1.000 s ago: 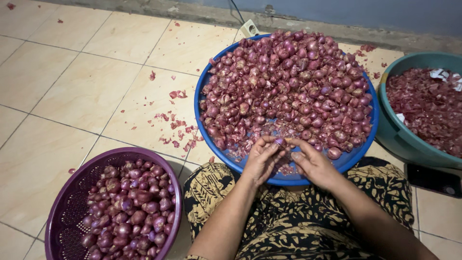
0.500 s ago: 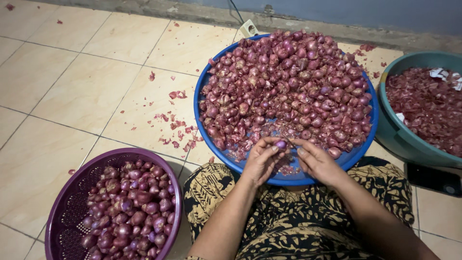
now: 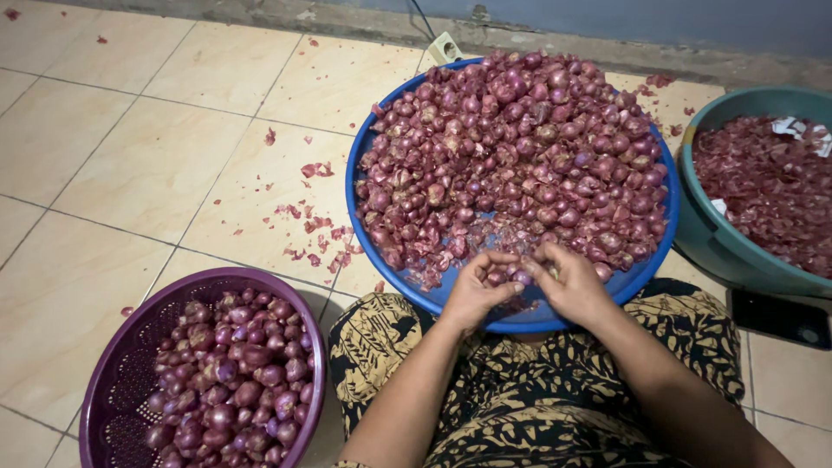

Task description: The person sits on the floor with a large blue tray of unpeeled shallots on their lap and peels the outer skins off the shallots by hand, occasionally using a small knife. Peeled shallots are placed in a purple colander and discarded skins collect in a green basin and on the floor.

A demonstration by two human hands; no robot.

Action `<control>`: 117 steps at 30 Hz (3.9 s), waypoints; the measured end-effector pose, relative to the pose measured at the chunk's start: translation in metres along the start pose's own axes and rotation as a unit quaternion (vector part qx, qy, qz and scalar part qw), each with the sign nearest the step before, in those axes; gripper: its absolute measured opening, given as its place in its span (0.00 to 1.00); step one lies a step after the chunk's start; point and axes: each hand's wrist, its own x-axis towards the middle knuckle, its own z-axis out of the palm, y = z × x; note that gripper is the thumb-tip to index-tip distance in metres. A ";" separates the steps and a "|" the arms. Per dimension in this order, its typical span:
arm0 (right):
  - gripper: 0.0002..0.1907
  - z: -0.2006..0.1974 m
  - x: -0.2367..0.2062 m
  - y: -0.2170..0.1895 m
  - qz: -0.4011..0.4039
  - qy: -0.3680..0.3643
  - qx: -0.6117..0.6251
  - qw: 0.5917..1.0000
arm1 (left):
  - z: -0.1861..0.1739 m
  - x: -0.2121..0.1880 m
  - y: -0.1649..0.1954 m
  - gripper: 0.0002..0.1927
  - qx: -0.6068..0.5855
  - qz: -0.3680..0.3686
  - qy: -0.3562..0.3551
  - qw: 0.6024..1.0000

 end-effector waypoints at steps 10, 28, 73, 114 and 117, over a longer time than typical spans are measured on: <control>0.15 -0.012 0.013 0.015 0.049 -0.066 0.097 0.992 | 0.001 -0.001 0.020 0.24 -0.172 -0.058 -0.021 0.983; 0.21 -0.019 -0.011 -0.024 0.082 -0.152 -0.010 0.985 | -0.006 0.003 0.001 0.15 -0.089 -0.040 0.055 0.994; 0.12 -0.072 -0.010 -0.007 0.083 0.041 0.150 0.984 | -0.004 -0.070 0.119 0.16 0.743 0.153 0.199 0.621; 0.13 -0.018 -0.015 -0.028 0.112 -0.123 0.072 0.983 | 0.021 0.011 0.090 0.10 0.597 0.073 0.133 0.788; 0.13 -0.017 -0.014 -0.023 0.060 -0.116 0.089 0.987 | 0.016 0.016 0.086 0.09 0.643 0.155 0.132 0.738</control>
